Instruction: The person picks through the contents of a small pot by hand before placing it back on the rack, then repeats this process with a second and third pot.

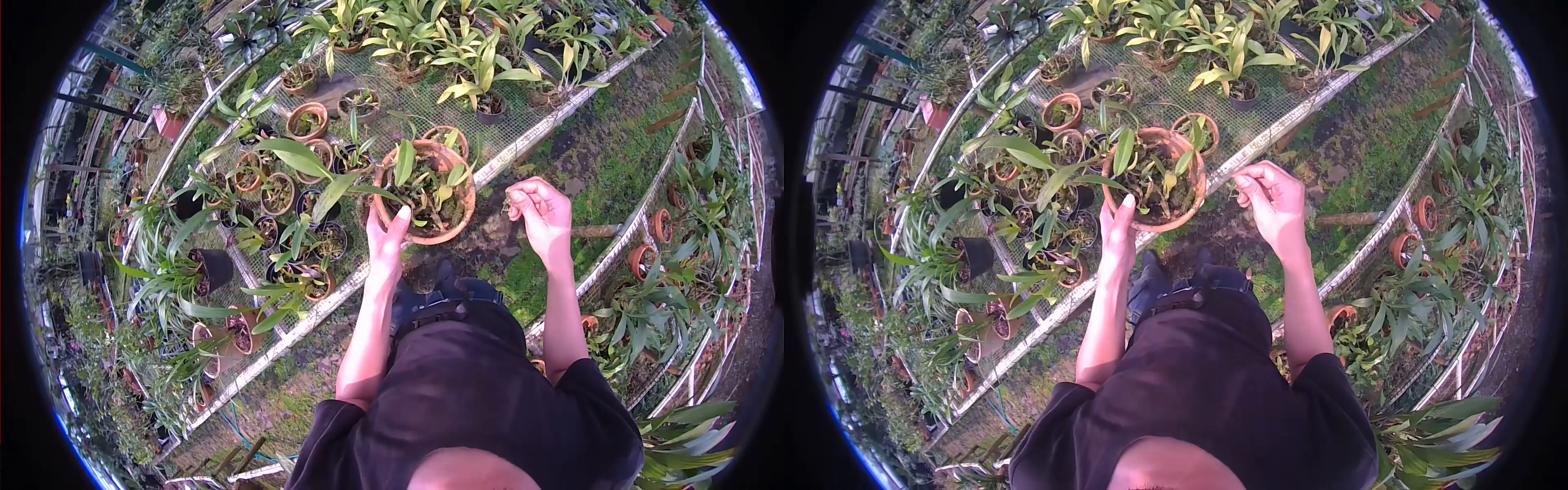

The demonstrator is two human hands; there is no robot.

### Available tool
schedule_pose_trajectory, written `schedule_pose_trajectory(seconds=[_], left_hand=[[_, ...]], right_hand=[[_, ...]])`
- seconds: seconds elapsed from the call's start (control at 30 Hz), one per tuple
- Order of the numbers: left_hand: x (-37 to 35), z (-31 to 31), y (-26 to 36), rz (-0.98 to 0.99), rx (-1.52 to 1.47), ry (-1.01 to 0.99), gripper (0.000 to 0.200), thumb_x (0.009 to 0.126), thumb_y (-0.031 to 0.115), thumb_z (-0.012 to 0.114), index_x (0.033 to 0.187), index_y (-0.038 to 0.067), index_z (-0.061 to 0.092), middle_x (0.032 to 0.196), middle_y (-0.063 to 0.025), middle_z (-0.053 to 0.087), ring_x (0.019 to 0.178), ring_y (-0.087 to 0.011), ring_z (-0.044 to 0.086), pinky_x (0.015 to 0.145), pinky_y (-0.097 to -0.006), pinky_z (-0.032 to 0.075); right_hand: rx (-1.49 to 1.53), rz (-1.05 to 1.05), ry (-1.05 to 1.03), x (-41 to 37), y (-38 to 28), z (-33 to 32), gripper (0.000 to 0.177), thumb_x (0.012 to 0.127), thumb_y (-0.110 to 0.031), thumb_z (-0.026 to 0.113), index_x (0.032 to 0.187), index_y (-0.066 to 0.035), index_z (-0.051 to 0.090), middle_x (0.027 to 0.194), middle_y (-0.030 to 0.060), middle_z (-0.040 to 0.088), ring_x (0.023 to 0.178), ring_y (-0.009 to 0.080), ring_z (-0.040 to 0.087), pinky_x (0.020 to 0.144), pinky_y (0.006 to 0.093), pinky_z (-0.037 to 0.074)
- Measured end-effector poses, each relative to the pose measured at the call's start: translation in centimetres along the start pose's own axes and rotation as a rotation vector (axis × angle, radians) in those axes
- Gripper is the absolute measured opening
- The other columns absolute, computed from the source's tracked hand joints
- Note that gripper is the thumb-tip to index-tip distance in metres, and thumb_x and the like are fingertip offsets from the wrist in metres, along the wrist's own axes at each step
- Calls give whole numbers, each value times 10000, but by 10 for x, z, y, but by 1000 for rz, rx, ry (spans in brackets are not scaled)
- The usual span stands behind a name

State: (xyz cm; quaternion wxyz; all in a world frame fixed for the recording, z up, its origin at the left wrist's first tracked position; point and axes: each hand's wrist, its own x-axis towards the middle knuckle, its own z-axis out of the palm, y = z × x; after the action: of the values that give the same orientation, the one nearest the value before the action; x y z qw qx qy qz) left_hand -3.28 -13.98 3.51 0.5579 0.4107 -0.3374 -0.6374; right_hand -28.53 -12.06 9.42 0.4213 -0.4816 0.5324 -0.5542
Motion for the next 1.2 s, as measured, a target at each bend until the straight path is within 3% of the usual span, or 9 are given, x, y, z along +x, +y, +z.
schedule_pose_trajectory(seconds=[0.13,0.17,0.27,0.3,0.4,0.53,0.83,1.13,1.2], left_hand=[[-4,9,5,23,-23,12,811,912,232,710,1531,-49,270,1428,-171,502,1292,-243,517,1130,-395,371],[-4,6,1,17,-28,10,818,910,237,710,1535,-48,265,1437,-173,494,1299,-244,509,1132,-395,365],[-7,10,1,39,-4,-16,841,904,251,709,1545,-45,252,1453,-178,477,1321,-247,486,1142,-394,345],[-9,12,2,53,12,-28,849,901,257,709,1547,-45,247,1456,-179,473,1328,-248,478,1146,-393,337],[-11,14,-3,83,24,-32,848,894,266,708,1540,-51,259,1452,-178,477,1331,-250,472,1150,-391,325],[-14,17,-3,61,62,-71,842,889,258,718,1527,-62,272,1460,-178,470,1334,-251,467,1152,-390,321],[-21,15,-10,60,77,-9,869,888,258,737,1526,-74,251,1451,-197,466,1335,-248,463,1154,-390,326],[-24,19,-5,62,14,-36,826,904,255,691,1533,-56,256,1432,-176,491,1303,-243,500,1145,-395,346],[-25,25,-2,93,-3,-31,811,907,252,682,1533,-49,264,1430,-167,495,1301,-237,503,1142,-391,348]], right_hand=[[-568,-198,1,1,-16,-20,152,912,-67,694,1051,-9,711,917,102,685,658,190,641,645,301,525],[-709,-129,-17,-3,-25,-20,178,875,-80,709,1047,-37,725,1022,126,679,747,285,657,699,358,532],[-877,-438,-84,-8,-39,-10,153,875,-118,713,1003,-38,737,1048,106,684,882,310,653,774,389,529],[-791,-383,-112,-10,-39,-6,159,872,-134,715,993,-34,739,1052,98,676,973,304,637,840,407,514],[-584,-248,-249,-14,-37,1,206,858,-149,734,1025,-29,739,1025,100,658,960,303,635,854,409,513],[-672,-268,-358,-17,-38,14,193,837,-112,738,1014,-37,749,954,102,632,892,298,650,792,407,522],[-568,-321,-364,-14,-19,12,102,842,-59,711,923,3,700,862,123,647,749,304,652,702,379,521],[-434,-197,-331,-18,-20,10,90,917,-64,661,935,25,659,846,110,680,690,210,649,634,321,505],[-428,-215,-292,-20,-22,11,91,881,-74,689,920,4,665,830,126,669,734,292,643,679,379,504]])
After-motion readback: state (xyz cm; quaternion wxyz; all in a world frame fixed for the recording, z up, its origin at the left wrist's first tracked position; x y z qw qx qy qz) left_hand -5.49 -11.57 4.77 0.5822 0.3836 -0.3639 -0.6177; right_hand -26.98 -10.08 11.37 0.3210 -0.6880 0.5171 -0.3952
